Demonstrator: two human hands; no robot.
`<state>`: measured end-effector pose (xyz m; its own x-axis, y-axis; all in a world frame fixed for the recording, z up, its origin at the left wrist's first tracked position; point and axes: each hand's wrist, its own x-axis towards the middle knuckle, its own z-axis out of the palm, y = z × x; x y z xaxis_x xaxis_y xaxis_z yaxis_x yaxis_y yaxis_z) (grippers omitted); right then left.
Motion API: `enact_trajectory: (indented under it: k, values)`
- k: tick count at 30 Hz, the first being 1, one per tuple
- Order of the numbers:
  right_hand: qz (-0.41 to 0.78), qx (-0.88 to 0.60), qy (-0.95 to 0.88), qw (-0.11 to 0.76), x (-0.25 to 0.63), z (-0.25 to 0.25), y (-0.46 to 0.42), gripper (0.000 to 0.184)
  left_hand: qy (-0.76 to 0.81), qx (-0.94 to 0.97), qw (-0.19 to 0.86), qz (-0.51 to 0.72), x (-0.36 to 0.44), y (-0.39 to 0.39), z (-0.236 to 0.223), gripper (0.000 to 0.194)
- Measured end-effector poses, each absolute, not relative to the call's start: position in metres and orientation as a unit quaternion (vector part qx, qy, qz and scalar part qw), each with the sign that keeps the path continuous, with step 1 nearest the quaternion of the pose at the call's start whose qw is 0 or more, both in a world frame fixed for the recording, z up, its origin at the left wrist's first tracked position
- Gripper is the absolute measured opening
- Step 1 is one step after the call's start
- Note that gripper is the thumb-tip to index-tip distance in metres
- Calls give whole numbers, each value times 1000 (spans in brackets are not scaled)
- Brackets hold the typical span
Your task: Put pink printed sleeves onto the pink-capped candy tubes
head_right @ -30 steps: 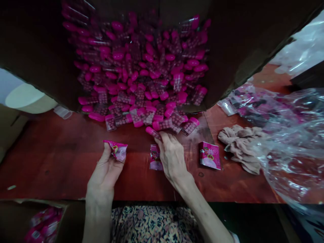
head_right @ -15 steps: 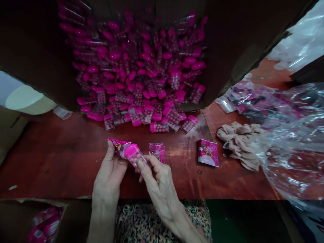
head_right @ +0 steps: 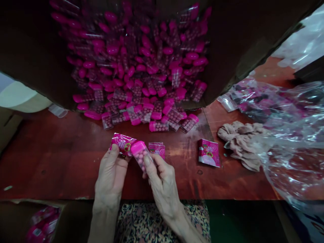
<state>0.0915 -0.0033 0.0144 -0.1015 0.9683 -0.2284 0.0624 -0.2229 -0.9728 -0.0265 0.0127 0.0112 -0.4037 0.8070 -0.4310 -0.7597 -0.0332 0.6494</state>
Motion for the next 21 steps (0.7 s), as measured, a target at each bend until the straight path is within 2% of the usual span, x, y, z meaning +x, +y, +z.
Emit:
enact_trajectory:
  k: [6,8,13,18,21]
  values:
    - [678,-475,-396,398,91,11,-5,30,448,15,549,705,-26,15,11,14]
    - [655,-489,-410,405,90,10,-7,29,444,16,553,705,-25,15,11,14]
    - [486,-563,-511,431,87,8,-12,19,440,29,563,699,-21,16,12,12]
    - [569,-527,-491,396,92,11,-10,25,456,27,562,689,-22,15,11,17]
    - [539,-556,-475,418,100,13,-9,24,459,8,549,698,-28,16,7,14]
